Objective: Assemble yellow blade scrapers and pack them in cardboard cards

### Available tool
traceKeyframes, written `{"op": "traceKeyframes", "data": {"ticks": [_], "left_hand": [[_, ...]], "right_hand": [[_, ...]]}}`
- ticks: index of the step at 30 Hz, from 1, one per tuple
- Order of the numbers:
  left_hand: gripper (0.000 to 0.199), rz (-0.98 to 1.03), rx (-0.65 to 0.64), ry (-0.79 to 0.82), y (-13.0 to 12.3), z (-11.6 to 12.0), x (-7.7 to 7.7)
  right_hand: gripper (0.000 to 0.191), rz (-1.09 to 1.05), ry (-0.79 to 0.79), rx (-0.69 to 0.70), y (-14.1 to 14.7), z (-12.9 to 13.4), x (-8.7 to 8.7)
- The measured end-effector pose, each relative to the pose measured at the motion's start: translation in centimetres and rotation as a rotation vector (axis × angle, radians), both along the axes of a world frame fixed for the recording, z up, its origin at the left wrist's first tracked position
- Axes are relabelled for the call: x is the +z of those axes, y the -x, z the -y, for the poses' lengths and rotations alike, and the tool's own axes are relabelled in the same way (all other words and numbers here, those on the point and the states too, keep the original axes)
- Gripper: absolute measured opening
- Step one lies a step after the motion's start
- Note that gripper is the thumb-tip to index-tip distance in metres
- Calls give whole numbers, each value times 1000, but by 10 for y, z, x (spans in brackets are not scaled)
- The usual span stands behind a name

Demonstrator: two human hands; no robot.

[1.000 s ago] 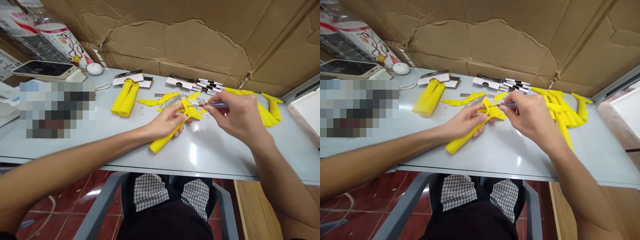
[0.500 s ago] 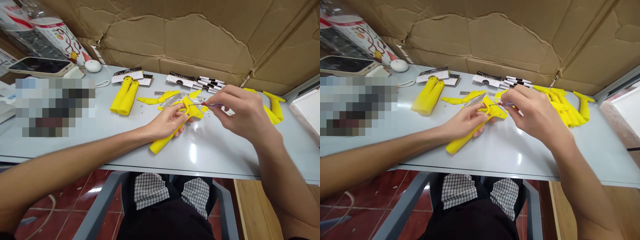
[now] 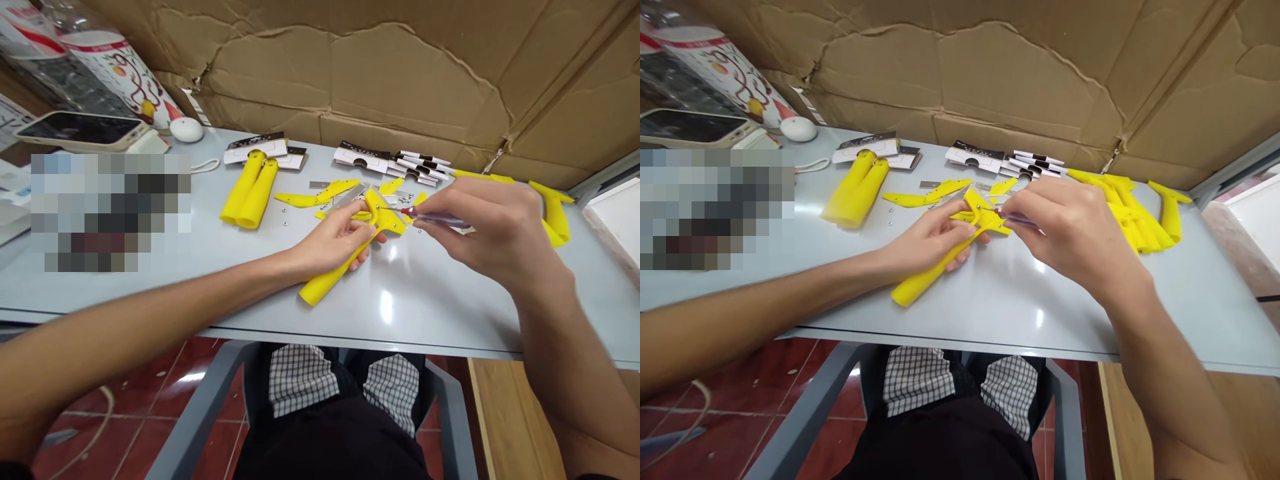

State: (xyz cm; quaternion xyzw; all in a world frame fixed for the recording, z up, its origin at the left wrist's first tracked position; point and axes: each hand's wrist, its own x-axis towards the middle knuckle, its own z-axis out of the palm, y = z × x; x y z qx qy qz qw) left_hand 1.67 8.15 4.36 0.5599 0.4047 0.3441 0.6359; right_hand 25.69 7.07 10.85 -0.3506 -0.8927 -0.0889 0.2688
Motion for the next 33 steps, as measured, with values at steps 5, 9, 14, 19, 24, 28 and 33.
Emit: {"op": "traceKeyframes", "data": {"ticks": [5,9,14,19,24,28,33], "left_hand": [[29,-19,-1,9,0,0,1],[26,-28,-5,9,0,0,2],[21,-26,-15,3,0,1,3],[21,-23,-23,-11,0,1,3],[24,-26,-14,9,1,1,1],[19,-26,-18,-4,1,1,1],[12,-2,-1,19,0,1,3]], "right_hand": [[5,-24,-18,-56,0,-1,-3],[11,-54,13,-21,2,-4,-4],[18,-37,-20,58,2,-7,-5],[17,-21,29,-11,1,-7,-5],[20,47,211,-143,-2,-8,0],[33,163,378,-119,-1,-11,-1],[34,172,413,-64,-7,-21,-5]]}}
